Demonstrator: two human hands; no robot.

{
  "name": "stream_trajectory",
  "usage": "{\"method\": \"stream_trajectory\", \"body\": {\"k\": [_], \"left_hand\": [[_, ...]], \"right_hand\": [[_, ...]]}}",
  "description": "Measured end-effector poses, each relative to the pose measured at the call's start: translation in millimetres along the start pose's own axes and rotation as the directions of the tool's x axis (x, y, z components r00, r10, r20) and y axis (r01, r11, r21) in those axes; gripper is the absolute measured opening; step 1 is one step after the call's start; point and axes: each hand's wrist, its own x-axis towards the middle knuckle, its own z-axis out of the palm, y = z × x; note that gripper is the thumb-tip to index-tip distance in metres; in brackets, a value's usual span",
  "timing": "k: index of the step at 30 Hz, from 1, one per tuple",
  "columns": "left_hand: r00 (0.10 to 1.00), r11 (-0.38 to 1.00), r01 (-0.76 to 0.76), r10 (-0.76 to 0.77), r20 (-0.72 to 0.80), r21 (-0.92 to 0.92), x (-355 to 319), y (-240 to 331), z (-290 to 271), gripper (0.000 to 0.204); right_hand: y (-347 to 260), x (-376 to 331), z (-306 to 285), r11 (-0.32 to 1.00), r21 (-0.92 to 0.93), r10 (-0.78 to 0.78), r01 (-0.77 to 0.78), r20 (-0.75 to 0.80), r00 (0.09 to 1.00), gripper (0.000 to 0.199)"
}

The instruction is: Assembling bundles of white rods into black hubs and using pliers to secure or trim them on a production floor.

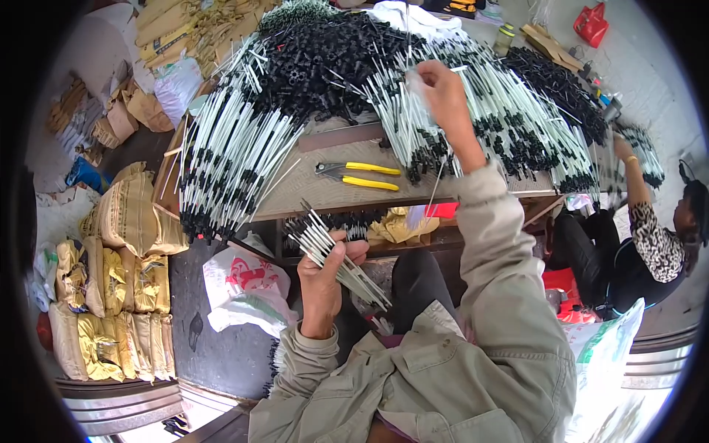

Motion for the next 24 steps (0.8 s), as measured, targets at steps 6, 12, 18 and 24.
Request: {"method": "stream_trajectory", "body": {"k": [6, 12, 18, 24], "left_hand": [[0.999, 0.999, -0.012, 0.015, -0.049, 0.045, 27, 2, 9, 0.028], [0.993, 0.994, -0.104, 0.105, -0.051, 0.026, 40, 13, 32, 0.028], [0.982, 0.982, -0.188, 0.188, 0.018, 0.015, 17, 1, 66, 0.022], [0.950, 0.915, -0.296, 0.311, -0.013, 0.273, 15, -6, 65, 0.015]], "right_hand": [[-68, -108, -29, 0.811, 0.440, 0.355, -0.386, 0.154, 0.922, 0.021], [-85, -168, -51, 0.890, 0.373, 0.158, -0.261, 0.286, 0.945, 0.016], [-72, -175, -23, 0.836, 0.373, 0.185, -0.401, 0.496, 0.848, 0.010], [-69, -177, -16, 0.753, 0.459, 0.196, -0.472, 0.528, 0.826, 0.012]]}}
